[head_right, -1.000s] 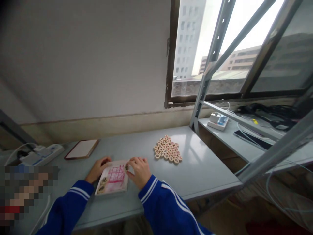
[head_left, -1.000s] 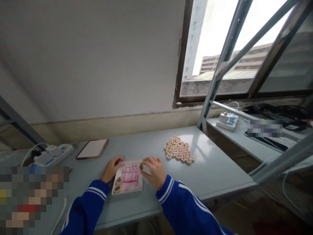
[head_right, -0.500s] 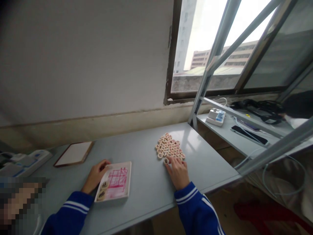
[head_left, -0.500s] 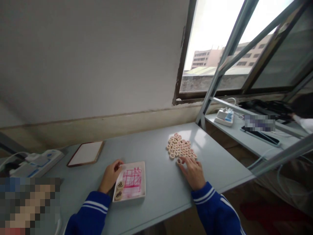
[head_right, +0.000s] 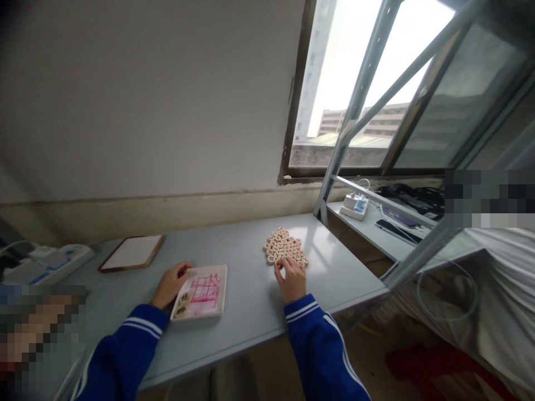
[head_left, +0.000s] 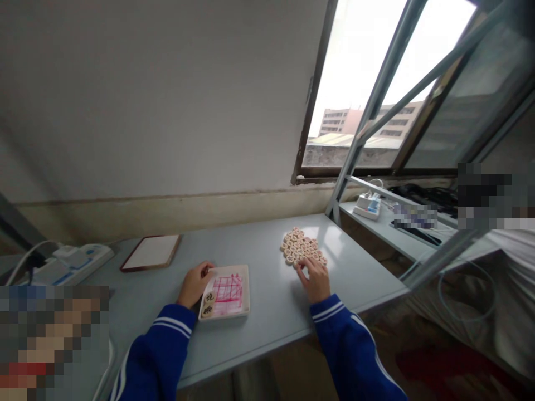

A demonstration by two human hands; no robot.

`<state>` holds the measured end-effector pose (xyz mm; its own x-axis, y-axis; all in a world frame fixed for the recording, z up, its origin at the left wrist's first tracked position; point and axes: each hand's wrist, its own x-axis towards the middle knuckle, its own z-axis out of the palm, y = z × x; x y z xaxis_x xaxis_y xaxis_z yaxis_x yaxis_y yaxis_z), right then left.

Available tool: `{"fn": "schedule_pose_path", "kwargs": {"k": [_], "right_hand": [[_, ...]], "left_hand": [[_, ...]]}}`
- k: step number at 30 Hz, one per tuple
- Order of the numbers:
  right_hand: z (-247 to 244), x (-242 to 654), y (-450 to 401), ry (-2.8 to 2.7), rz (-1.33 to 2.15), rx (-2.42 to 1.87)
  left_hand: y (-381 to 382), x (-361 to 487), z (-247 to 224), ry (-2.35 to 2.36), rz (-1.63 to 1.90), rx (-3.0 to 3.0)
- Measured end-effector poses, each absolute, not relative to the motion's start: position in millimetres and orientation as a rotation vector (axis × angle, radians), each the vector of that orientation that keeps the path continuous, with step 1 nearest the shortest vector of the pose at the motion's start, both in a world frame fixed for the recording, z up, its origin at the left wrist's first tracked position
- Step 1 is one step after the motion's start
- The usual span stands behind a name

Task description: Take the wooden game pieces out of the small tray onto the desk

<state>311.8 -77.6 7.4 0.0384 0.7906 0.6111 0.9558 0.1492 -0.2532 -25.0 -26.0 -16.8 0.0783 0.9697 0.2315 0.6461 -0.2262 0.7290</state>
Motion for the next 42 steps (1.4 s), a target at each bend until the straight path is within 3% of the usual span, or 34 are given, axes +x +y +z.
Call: {"fn": "schedule_pose_path", "kwargs": {"k": [4, 11, 16, 32, 42], "right_hand": [[31.2, 233.2, -85.1, -2.223, -0.114, -1.456], [41.4, 137.0, -89.5, -2.762, -0.066, -1.337], [34.1, 123.3, -92.9, -2.686, -0.135, -1.416], [10.2, 131.3, -81.9, -2.447, 0.195, -1.371], [13.9, 133.9, -79.2, -2.332, 0.125, -1.276]], "left_hand": [[-25.1, -25.5, -17.9, 1.567, 0.992, 1.933], [-33.6, -21.3, -12.5, 1.720, 0.959, 1.946], [-40.4, -20.9, -12.3, 1.820, 0.981, 1.891], [-37.6, -22.6, -17.6, 1.796, 0.995, 1.927], [-33.3, -24.6, -20.4, 1.778, 1.005, 1.950]]}}
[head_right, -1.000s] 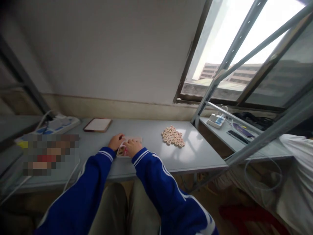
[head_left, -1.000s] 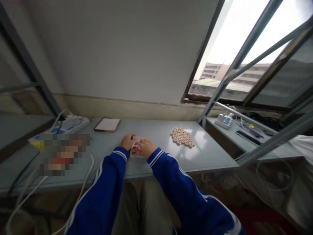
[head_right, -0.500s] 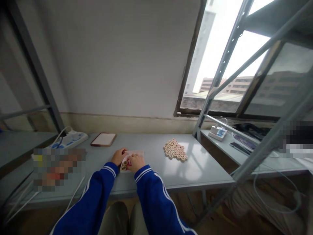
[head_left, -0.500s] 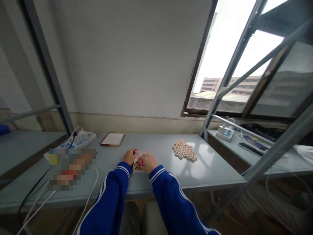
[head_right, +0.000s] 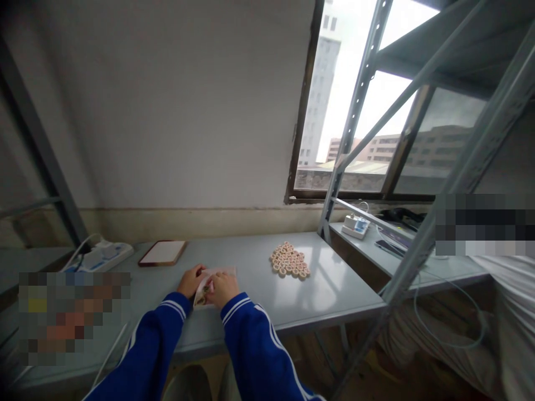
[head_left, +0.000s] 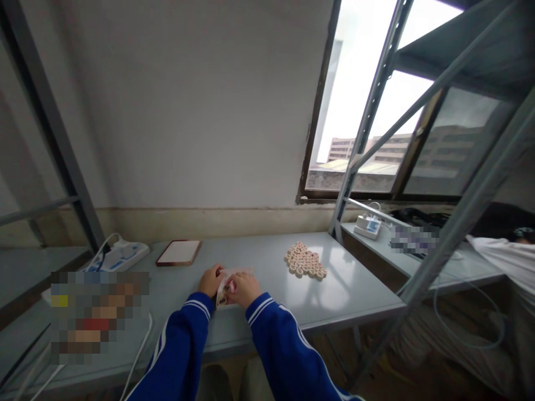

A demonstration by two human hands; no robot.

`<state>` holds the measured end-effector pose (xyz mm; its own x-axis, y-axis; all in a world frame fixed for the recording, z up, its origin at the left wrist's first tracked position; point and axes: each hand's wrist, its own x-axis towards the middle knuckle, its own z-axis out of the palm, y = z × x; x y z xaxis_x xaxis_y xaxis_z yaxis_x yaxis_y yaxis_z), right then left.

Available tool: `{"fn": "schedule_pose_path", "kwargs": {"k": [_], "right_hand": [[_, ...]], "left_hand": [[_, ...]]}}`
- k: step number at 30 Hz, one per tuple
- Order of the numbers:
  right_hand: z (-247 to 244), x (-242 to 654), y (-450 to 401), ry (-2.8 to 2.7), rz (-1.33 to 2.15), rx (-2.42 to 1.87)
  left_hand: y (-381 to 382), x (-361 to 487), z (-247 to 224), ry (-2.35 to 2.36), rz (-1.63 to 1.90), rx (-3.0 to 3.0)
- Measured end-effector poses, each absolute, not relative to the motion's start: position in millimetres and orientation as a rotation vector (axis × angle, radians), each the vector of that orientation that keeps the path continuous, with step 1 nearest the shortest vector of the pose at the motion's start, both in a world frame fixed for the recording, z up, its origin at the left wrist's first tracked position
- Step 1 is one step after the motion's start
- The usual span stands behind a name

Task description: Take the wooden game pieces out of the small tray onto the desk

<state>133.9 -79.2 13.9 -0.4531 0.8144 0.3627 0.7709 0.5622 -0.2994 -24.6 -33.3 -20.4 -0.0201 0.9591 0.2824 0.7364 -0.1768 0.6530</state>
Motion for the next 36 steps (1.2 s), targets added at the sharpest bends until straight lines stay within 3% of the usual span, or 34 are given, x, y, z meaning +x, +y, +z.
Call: {"fn": "schedule_pose_path", "kwargs": {"k": [6, 14, 28, 36], "right_hand": [[0.2, 219.1, -108.0, -1.559, -0.004, -1.628], [-11.1, 325.4, -99.9, -1.517, -0.022, -2.128], [-2.8, 325.4, -96.9, -1.479, -0.100, -2.048], [22.0, 209.1, -116.4, -2.050, -0.025, -1.429]], "left_hand": [[-31.5, -27.4, -21.8, 1.739, 1.002, 1.936], [-30.5, -27.7, -21.4, 1.759, 1.041, 1.879], [-32.1, -25.6, -17.0, 1.779, 0.991, 1.936], [-35.7, -22.0, -12.3, 1.814, 0.955, 1.926]]}}
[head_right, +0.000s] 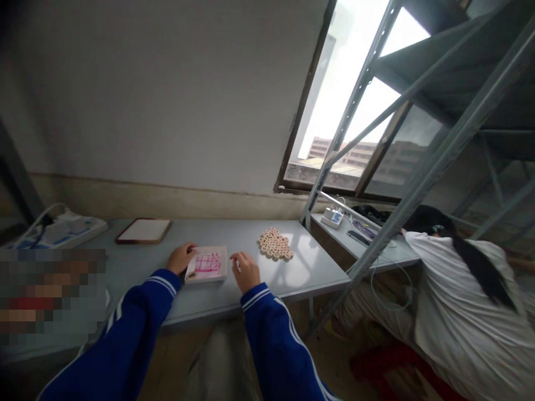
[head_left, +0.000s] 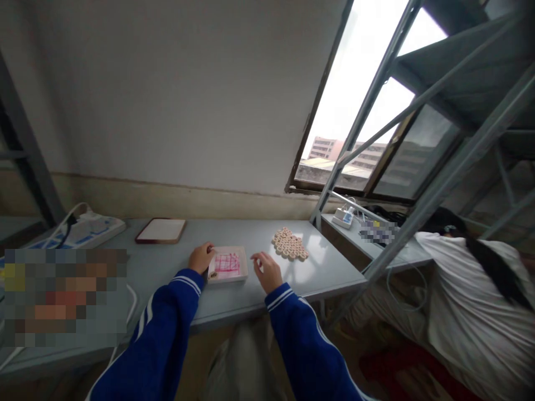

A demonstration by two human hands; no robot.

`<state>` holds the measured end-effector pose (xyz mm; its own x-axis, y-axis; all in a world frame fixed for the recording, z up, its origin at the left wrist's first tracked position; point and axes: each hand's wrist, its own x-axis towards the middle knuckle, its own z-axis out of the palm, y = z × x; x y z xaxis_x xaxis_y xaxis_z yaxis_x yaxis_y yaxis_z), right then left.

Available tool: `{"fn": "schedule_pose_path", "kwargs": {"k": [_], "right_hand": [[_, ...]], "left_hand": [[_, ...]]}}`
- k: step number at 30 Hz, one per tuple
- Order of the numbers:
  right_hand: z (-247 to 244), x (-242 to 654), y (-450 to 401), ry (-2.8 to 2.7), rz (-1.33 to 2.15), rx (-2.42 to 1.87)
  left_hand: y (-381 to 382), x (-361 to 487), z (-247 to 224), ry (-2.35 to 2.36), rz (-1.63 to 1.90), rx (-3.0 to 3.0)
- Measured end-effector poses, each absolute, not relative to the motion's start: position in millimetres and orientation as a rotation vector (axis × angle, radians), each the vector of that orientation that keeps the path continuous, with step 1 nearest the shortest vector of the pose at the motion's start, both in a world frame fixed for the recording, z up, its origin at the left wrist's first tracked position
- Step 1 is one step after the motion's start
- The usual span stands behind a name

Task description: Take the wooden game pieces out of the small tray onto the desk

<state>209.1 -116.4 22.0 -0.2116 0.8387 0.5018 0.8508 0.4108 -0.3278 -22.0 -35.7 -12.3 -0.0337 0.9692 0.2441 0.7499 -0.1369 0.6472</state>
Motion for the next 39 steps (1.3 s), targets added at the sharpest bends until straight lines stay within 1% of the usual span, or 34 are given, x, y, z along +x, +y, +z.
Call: {"fn": "schedule_pose_path", "kwargs": {"k": [3, 5, 8, 12, 14, 17, 19, 23, 25, 27, 30, 32, 35, 39], "right_hand": [[31.0, 150.1, -107.3, -2.475, 0.110, -1.206], [33.2, 124.4, -97.0, -2.658, 0.212, -1.143], [30.6, 110.3, -81.6, -2.657, 0.304, -1.195], [23.2, 119.6, -71.6, -2.660, 0.474, -1.163], [19.5, 126.0, -70.4, -2.654, 0.468, -1.151], [12.5, 130.0, -67.4, -2.609, 0.371, -1.163], [7.0, 128.3, -63.3, -2.600, 0.335, -1.102], [2.4, 121.6, -58.0, -2.627, 0.358, -0.960], [6.6, 126.7, -62.1, -2.576, 0.352, -0.957], [13.1, 146.4, -71.3, -2.433, 0.300, -1.039], [16.9, 207.2, -87.8, -2.062, 0.160, -1.303], [11.0, 259.3, -96.6, -1.818, 0.059, -1.517], [-4.0, 326.9, -104.7, -1.609, -0.050, -1.774], [-13.6, 366.9, -107.4, -1.437, -0.144, -2.018]], "left_hand": [[-36.0, -22.8, -12.0, 1.781, 0.984, 1.904], [-35.2, -23.9, -12.4, 1.769, 0.996, 1.883], [-33.4, -26.2, -13.6, 1.763, 0.983, 1.878], [-30.7, -28.9, -15.9, 1.728, 0.988, 1.900], [-29.7, -29.4, -16.5, 1.721, 1.004, 1.898], [-29.1, -29.7, -16.3, 1.713, 0.999, 1.897], [-28.7, -30.0, -16.5, 1.709, 0.982, 1.893], [-27.1, -31.0, -19.3, 1.736, 0.986, 1.877], [-27.0, -31.1, -20.2, 1.750, 0.999, 1.869], [-27.6, -30.7, -20.0, 1.751, 1.004, 1.859], [-29.1, -29.0, -18.0, 1.756, 1.000, 1.825], [-29.5, -27.5, -16.5, 1.779, 0.992, 1.805], [-28.9, -25.9, -15.6, 1.811, 0.994, 1.791], [-27.0, -25.4, -16.5, 1.851, 0.996, 1.765]]}}
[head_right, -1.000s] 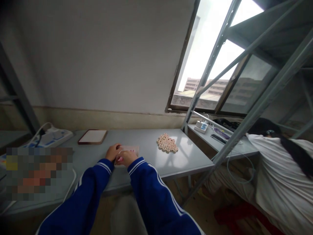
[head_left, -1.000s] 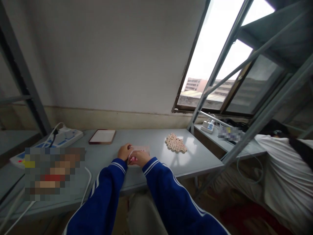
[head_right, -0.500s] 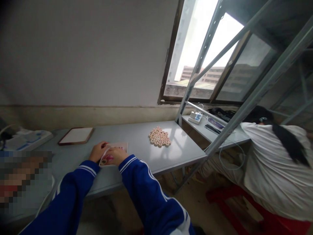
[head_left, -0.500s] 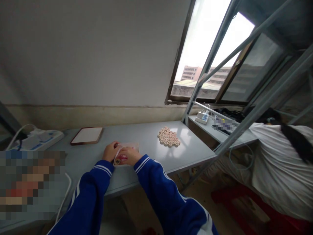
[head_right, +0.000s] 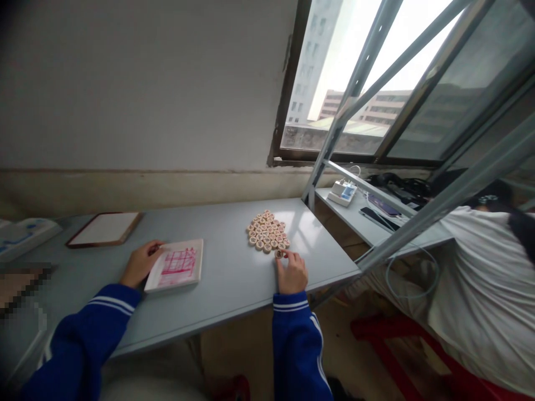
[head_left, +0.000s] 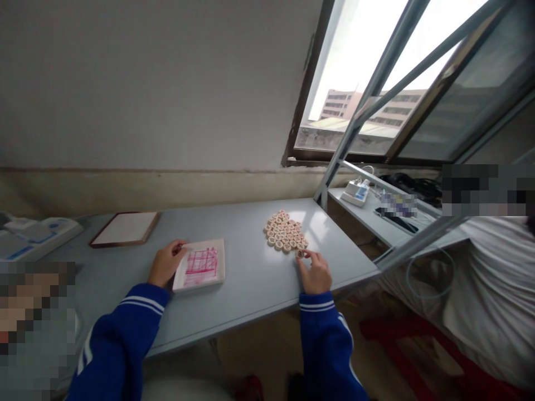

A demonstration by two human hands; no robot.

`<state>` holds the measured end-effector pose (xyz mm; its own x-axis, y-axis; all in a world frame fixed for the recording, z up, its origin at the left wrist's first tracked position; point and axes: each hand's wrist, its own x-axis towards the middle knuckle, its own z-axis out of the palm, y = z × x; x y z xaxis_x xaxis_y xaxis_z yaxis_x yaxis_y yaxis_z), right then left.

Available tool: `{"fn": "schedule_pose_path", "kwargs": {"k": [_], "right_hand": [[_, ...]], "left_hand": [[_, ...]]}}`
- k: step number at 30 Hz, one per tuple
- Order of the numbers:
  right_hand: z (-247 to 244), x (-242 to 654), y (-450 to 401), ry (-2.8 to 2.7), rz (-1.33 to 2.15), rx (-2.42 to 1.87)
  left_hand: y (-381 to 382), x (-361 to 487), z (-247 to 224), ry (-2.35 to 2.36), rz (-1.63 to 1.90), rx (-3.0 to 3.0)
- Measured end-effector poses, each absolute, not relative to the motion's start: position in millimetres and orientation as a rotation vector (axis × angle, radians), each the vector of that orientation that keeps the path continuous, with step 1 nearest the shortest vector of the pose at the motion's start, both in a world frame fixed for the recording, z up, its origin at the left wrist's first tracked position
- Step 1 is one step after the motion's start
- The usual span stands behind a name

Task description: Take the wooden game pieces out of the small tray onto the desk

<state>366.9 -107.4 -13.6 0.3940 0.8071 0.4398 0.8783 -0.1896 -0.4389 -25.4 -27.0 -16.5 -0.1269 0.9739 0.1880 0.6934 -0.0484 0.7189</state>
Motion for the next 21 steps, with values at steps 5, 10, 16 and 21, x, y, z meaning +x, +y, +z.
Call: {"fn": "schedule_pose_path", "kwargs": {"k": [5, 10, 16, 21], "right_hand": [[-13.6, 371.3, -101.8, -1.443, -0.083, -2.050], [-20.3, 373.5, -97.4, -1.472, -0.036, -1.930], [-21.5, 371.8, -98.9, -1.519, -0.068, -1.875], [-17.0, 357.2, -107.5, -1.403, -0.032, -1.833]], "left_hand": [[-26.3, -25.0, -17.4, 1.841, 1.001, 1.730], [-29.1, -25.5, -15.6, 1.800, 1.018, 1.748], [-35.3, -24.1, -15.0, 1.764, 1.159, 1.719], [-30.7, -25.1, -18.6, 1.801, 1.301, 1.802]]}}
